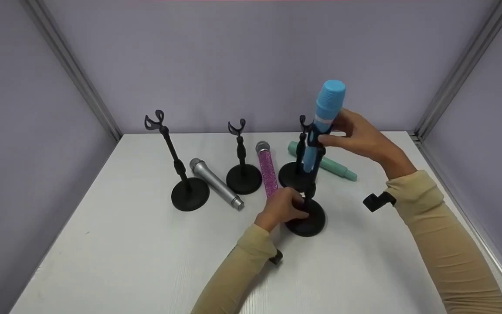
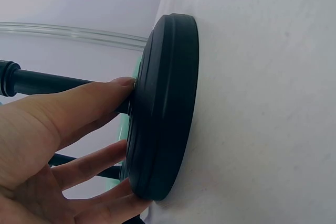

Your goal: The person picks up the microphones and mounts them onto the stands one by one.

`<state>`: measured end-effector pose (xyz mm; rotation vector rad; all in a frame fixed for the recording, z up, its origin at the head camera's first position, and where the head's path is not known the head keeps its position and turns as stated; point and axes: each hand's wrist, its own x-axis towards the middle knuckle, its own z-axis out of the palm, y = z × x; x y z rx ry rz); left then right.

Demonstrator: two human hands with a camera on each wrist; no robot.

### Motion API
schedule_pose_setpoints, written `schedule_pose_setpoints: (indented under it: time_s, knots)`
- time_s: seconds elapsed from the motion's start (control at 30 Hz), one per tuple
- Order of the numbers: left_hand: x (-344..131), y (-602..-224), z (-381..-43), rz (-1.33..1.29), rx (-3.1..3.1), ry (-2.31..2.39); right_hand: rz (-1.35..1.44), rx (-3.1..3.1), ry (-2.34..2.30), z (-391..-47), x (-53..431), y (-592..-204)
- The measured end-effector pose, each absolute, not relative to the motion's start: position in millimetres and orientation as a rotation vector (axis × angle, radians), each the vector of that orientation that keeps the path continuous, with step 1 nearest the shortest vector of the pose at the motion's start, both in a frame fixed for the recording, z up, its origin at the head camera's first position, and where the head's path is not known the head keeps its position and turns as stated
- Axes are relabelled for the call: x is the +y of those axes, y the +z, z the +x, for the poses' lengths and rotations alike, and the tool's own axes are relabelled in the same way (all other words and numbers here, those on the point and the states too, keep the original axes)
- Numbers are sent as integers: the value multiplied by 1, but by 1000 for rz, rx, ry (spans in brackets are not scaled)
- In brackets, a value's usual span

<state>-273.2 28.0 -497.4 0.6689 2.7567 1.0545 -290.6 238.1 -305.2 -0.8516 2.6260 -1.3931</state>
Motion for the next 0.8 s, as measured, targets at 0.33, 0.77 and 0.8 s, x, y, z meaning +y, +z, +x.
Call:
schedule_pose_setpoints:
  time_s: [0.33,0.77,0.8]
  knots:
    - [26,-498,-272,686,2785,1038,-770,2730,-1297,-277,248,-310]
    - [24,-503,-276,697,2792,1044,-817,2744,-1195,-253,267,-324]
    - [24,-503,-276,696,2788,1046,-825,2737,-1208,-252,268,-327]
